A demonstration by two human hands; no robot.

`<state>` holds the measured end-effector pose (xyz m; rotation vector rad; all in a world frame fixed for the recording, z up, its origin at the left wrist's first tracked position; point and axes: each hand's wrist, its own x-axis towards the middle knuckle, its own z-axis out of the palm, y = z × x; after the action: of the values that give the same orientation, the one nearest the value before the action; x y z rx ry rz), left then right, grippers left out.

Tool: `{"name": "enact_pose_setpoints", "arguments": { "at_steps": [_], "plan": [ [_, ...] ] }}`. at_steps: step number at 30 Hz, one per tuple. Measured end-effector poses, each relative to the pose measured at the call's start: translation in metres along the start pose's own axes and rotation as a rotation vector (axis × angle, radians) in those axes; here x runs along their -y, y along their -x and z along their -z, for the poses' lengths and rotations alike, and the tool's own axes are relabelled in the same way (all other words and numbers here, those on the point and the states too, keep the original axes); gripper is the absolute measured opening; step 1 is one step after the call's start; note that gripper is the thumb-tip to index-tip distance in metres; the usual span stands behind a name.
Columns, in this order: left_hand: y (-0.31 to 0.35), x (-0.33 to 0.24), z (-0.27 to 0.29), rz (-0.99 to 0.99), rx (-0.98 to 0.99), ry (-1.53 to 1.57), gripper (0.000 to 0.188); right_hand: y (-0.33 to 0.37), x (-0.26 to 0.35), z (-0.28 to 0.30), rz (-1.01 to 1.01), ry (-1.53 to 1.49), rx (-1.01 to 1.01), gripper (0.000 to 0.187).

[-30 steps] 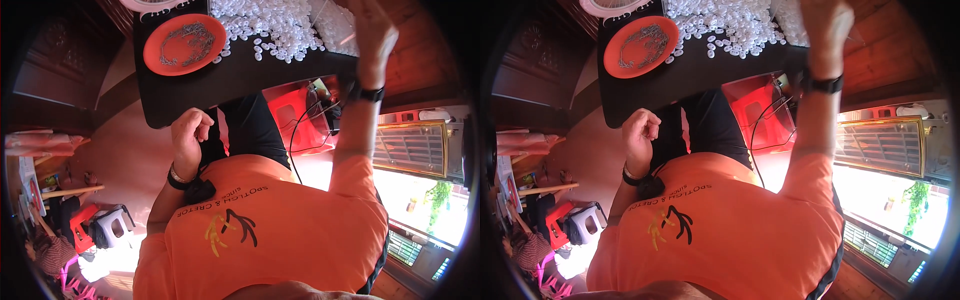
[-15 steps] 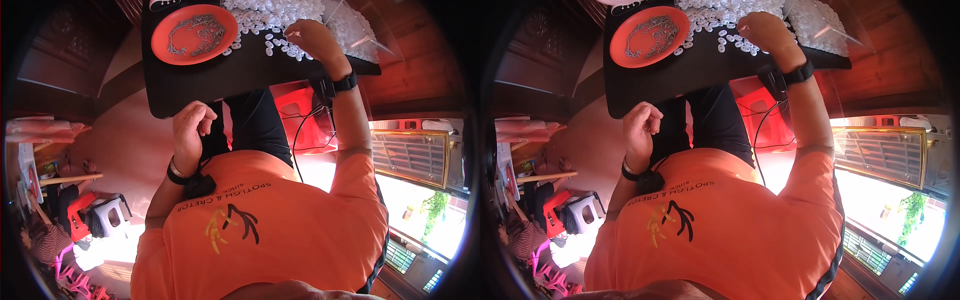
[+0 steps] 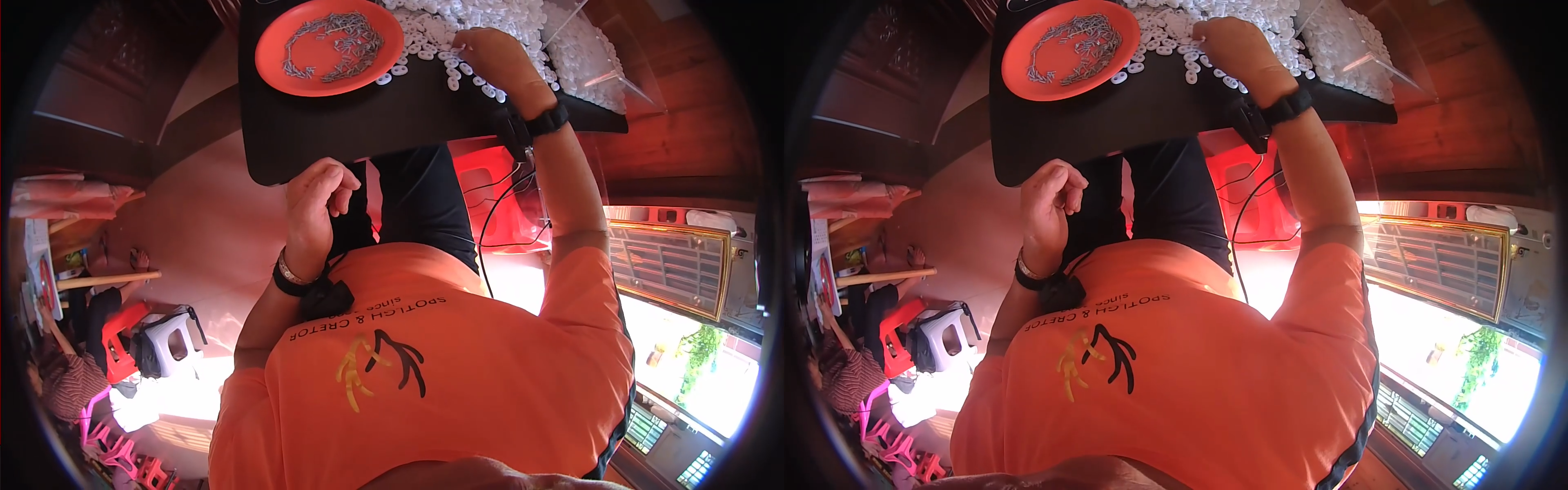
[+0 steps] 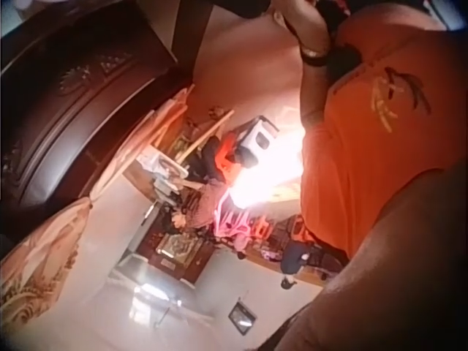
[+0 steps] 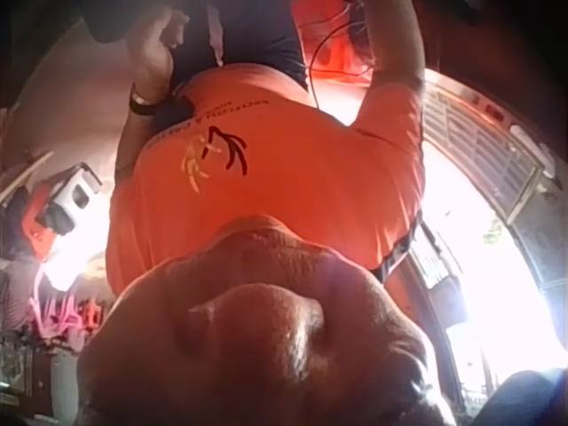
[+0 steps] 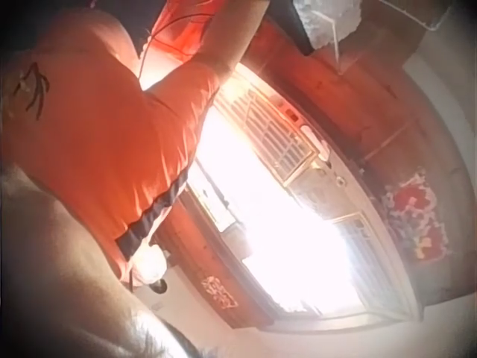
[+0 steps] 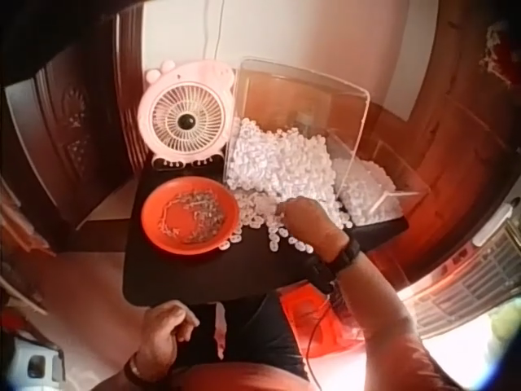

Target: Assembling small white plastic components by hand by inserting small metal rings into them.

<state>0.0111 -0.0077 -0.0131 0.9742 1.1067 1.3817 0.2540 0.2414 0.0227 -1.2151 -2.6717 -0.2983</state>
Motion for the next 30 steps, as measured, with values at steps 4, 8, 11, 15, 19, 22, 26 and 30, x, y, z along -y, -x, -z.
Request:
{"name": "enact_pose_setpoints", "arguments": {
  "at_steps": [4, 8, 11, 15, 19, 22, 26, 30],
  "plan": [
    [0.001, 0.002, 0.002, 0.018, 0.002, -0.008, 0.03, -0.003, 0.019, 0.009, 0.076, -0.263, 0.065, 0.02],
    [0.0, 0.002, 0.0, 0.02, 0.005, -0.051, 0.032, -0.004, 0.02, 0.017, 0.105, -0.316, 0.003, 0.02],
    [0.0, 0.003, 0.0, 0.029, 0.024, -0.038, 0.032, -0.003, 0.008, 0.013, 0.048, -0.071, -0.115, 0.018],
    [0.0, 0.003, 0.001, 0.039, 0.015, -0.021, 0.031, 0.0, 0.016, 0.02, 0.039, -0.126, 0.014, 0.016],
    [0.0, 0.001, 0.001, 0.058, 0.029, -0.027, 0.031, 0.0, 0.031, 0.019, 0.104, -0.206, 0.052, 0.016],
    [-0.001, 0.001, -0.001, 0.076, 0.026, -0.045, 0.031, -0.007, 0.03, 0.01, 0.113, -0.072, 0.034, 0.018],
    [-0.001, 0.003, 0.002, 0.064, 0.018, -0.025, 0.031, -0.016, 0.028, 0.006, 0.126, -0.169, 0.093, 0.018],
    [-0.001, 0.001, 0.001, 0.066, 0.029, -0.018, 0.03, -0.023, 0.03, 0.008, 0.102, -0.133, 0.177, 0.017]
  ]
}}
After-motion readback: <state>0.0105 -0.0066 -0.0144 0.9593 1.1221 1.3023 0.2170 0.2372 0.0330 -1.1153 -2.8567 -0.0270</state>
